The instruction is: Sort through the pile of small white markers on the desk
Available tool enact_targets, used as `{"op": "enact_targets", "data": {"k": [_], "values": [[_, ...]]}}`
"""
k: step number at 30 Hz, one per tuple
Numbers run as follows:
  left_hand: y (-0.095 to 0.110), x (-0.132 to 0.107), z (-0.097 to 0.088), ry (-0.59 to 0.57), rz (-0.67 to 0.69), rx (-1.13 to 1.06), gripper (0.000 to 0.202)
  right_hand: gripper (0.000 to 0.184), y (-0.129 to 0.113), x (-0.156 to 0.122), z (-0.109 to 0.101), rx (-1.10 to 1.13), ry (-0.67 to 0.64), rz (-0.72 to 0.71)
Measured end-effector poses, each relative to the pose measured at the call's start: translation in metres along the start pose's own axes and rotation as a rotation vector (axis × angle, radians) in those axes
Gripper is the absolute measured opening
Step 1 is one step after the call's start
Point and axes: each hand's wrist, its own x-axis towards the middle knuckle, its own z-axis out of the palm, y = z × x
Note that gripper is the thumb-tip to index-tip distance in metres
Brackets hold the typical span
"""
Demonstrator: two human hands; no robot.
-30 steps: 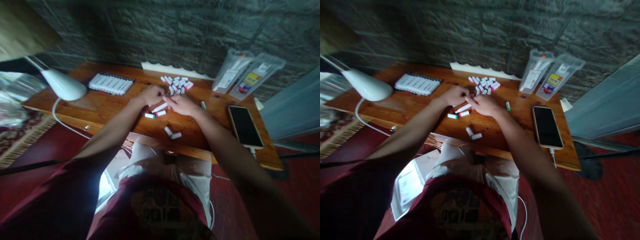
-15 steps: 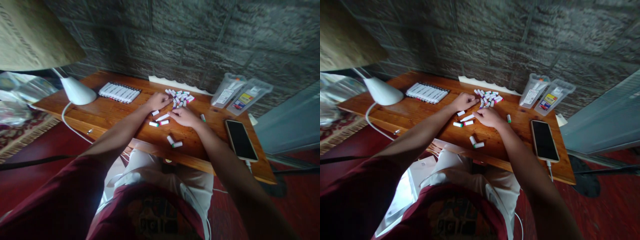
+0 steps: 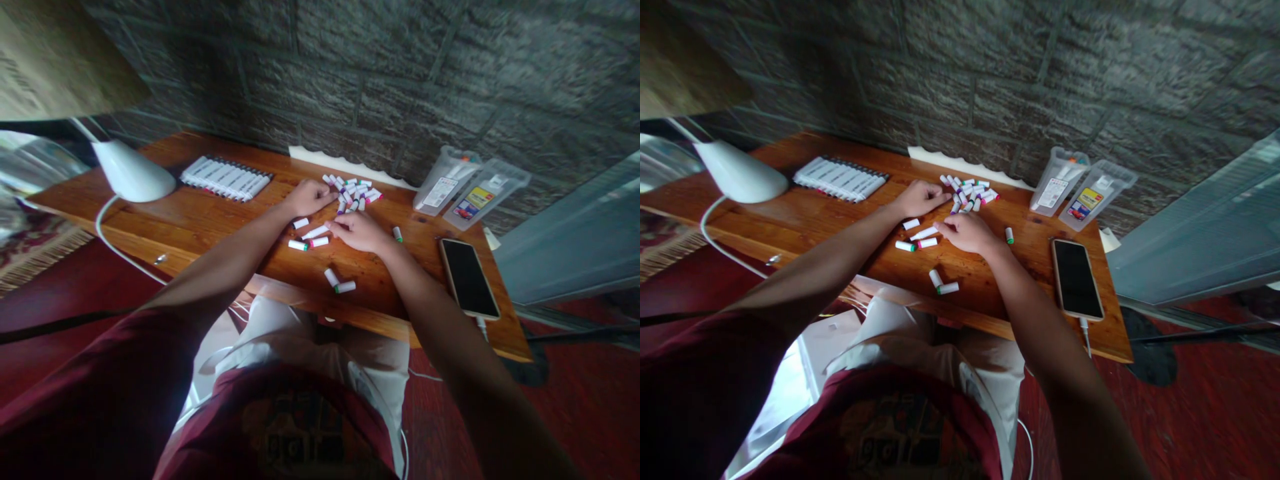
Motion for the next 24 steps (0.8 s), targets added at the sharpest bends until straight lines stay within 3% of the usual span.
{"op": "enact_targets", "data": {"k": [24], "values": [[-0.0067,0.0017,0.0030,0.039,0.040,-0.005,0.052,0.048,0.0039,-0.0002,0.0032,0.001,0.010,-0.059]]}}
